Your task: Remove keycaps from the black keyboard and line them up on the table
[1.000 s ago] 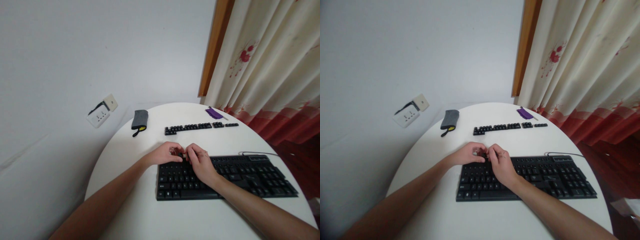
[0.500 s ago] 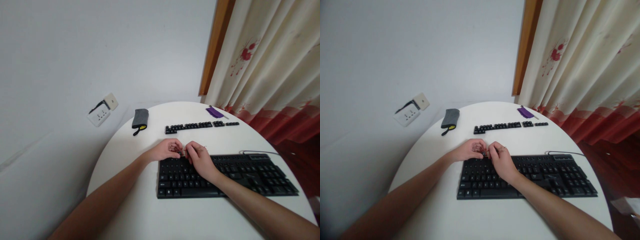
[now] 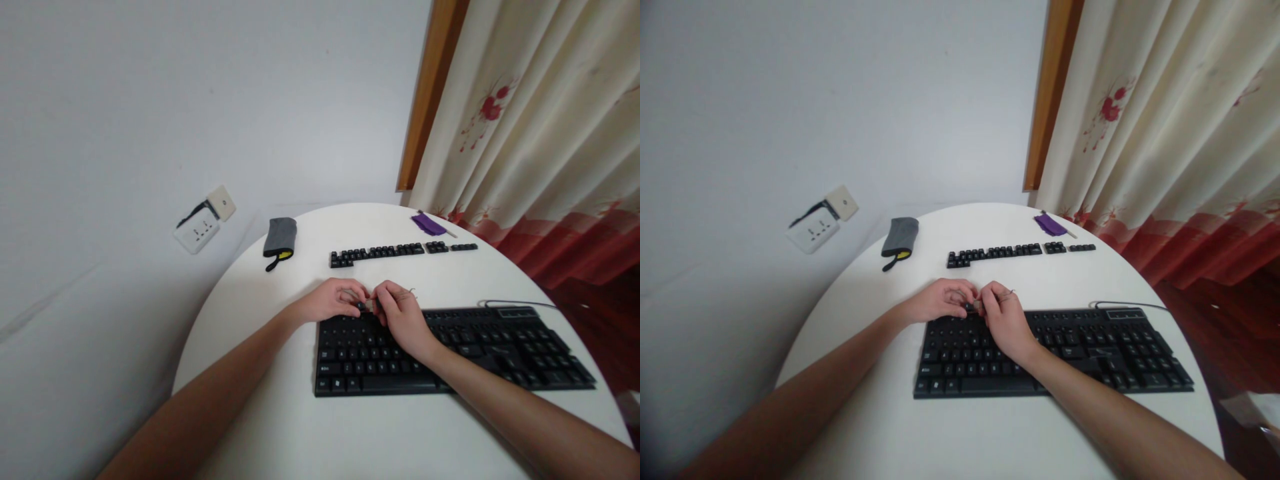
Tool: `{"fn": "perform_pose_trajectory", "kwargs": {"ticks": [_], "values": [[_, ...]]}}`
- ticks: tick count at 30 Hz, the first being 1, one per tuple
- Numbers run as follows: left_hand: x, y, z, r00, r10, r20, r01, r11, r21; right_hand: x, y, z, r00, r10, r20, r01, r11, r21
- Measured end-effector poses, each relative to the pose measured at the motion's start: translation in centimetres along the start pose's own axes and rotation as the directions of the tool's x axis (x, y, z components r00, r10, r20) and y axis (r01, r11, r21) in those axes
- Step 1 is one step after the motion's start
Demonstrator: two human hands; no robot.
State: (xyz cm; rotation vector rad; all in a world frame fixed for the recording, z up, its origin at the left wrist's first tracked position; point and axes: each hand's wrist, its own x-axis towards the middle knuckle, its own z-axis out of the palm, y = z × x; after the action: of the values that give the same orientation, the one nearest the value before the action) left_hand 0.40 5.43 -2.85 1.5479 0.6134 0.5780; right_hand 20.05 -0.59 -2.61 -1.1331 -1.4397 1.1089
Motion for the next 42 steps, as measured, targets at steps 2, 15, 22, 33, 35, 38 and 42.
{"fn": "perform_pose_trajectory", "kwargs": {"ticks": [2, 15, 22, 33, 35, 38, 42], "values": [[0.0, 0.0, 0.0, 1.000, -0.016, -0.009, 0.016, 1.000, -0.001, 0.0, 0.0, 0.0, 1.000, -0.002, -0.007, 0.002, 1.000, 0.010], [0.3, -0.3, 1.2, 0.965, 0.054, -0.258, -0.004, 0.982, 0.191, 0.1, 0.1, -0.1, 0.995, 0.046, -0.094, -0.039, 0.996, 0.079], [0.1, 0.0, 1.6, 0.936, 0.148, -0.320, -0.049, 0.953, 0.297, 0.1, -0.2, -0.1, 0.991, 0.045, -0.123, -0.035, 0.996, 0.083], [0.1, 0.3, 1.1, 0.905, 0.254, -0.342, -0.095, 0.903, 0.419, -0.2, 0.1, -0.4, 0.960, -0.178, -0.215, 0.157, 0.981, -0.111], [0.2, 0.0, 1.3, 0.906, 0.284, -0.314, -0.126, 0.888, 0.441, -0.6, -0.4, -0.5, 0.924, -0.330, -0.196, 0.284, 0.931, -0.228], [0.3, -0.1, 1.4, 0.885, 0.360, -0.294, -0.194, 0.861, 0.470, -0.9, -1.1, -1.1, 0.889, -0.454, -0.057, 0.415, 0.852, -0.321], [0.2, 0.3, 1.6, 0.870, 0.396, -0.293, -0.226, 0.849, 0.478, -0.5, -1.7, -2.0, 0.917, -0.398, 0.023, 0.361, 0.804, -0.472]]}}
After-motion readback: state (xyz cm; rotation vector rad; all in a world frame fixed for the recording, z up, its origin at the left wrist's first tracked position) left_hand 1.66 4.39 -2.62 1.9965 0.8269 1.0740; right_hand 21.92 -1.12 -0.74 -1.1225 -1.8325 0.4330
